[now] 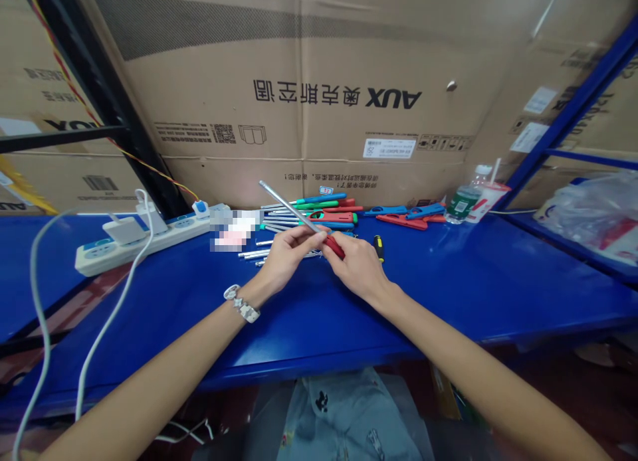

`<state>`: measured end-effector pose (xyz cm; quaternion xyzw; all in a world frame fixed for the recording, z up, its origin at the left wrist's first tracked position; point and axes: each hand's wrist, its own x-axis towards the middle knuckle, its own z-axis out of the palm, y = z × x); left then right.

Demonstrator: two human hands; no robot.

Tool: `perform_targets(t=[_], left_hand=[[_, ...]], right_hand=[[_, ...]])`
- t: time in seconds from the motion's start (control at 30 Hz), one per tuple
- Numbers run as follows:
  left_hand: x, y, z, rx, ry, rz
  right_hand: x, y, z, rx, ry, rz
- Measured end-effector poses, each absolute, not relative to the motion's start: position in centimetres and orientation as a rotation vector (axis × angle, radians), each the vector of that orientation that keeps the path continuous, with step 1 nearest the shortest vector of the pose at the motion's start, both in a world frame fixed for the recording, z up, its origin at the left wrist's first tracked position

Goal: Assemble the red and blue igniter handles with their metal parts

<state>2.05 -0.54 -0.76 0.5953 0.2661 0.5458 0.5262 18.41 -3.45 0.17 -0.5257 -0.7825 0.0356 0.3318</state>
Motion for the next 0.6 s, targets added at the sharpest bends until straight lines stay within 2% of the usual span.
perform_targets(t=[0.13, 0.33, 0.43, 0.6], left_hand=[[2.3, -0.9, -0.8, 1.426, 0.714, 1.311], [1.5, 0.1, -0.7, 1.370, 0.672, 1.289], [1.1, 0.2, -0.7, 1.282, 0.659, 1.290], [0.2, -1.8, -1.1, 1.232, 0.716, 1.203]], right_hand=[[17.8, -3.7, 0.3, -1.420, -2.051, 0.202], [19.5, -2.8, -0.3, -1.080, -2.137, 0.494], [20.7, -2.6, -0.6, -1.081, -2.140, 0.602], [21.6, -3.5, -1.3, -1.078, -2.146, 0.546]])
